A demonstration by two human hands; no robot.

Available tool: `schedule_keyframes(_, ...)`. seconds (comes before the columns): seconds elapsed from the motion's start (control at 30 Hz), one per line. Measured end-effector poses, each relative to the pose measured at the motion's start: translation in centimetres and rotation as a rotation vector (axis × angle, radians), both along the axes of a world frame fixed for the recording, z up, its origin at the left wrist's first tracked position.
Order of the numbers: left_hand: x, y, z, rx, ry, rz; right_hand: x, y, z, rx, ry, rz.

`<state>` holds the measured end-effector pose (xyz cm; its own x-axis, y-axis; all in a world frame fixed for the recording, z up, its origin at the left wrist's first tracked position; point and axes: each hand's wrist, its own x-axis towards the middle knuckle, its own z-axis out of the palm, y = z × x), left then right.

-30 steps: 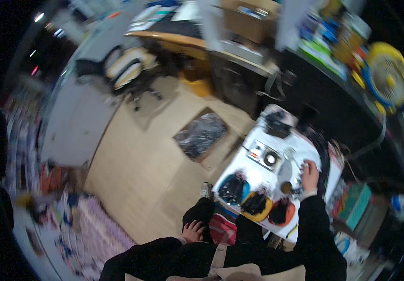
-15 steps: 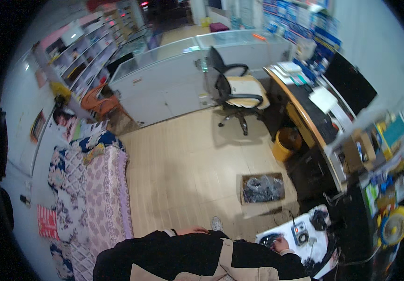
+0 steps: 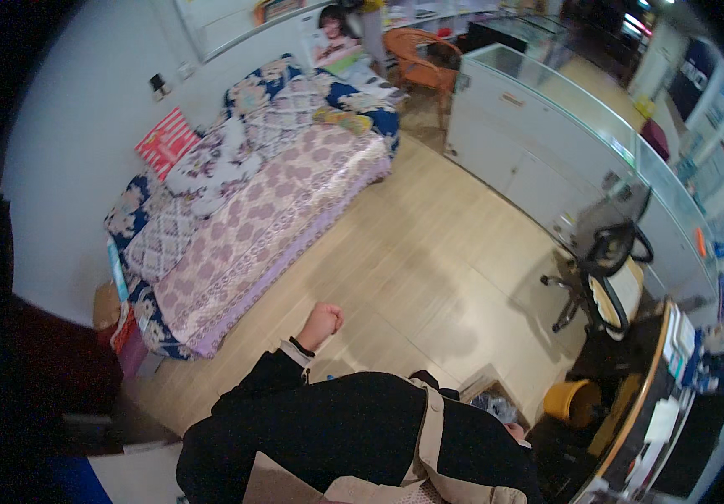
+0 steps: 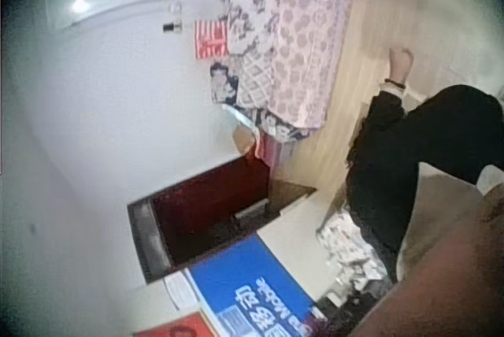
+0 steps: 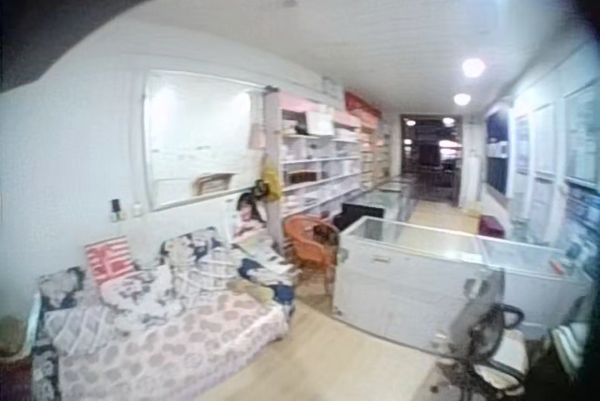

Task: The person repeatedly picks black wires from trays, inserts them into a small white connector, and places the assembled unit into a cardboard box. The process is repeated continuously with both hands coordinating the insertion and placement.

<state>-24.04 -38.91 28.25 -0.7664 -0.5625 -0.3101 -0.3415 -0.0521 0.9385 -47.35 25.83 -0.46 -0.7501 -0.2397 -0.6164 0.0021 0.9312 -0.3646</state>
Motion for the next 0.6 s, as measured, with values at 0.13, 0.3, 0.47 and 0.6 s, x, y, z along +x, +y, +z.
schedule_keyframes(0.13, 0.0, 1.8, 1.8, 0.058, 0.049, -0.133, -8.4, -10.3, 1.8, 0.057, 0.053, 0.256)
schedule_keyframes(0.3, -0.5, 4.1, 6.3, -0.013, 0.074, -0.312, -13.4, -25.7, 9.4, -0.348, -0.190, -0.104)
schedule_keyframes(0.47, -2.5, 4.4, 6.2, 0.225, -0.035, -0.370, -7.7, -33.6, 13.1, -0.740, -0.178, -0.139)
schedule_keyframes(0.6, -5.9, 5.7, 2.9, 0.294, -0.022, -0.681, 0.8, -28.3, 15.7, -0.525, 0.047, 0.146)
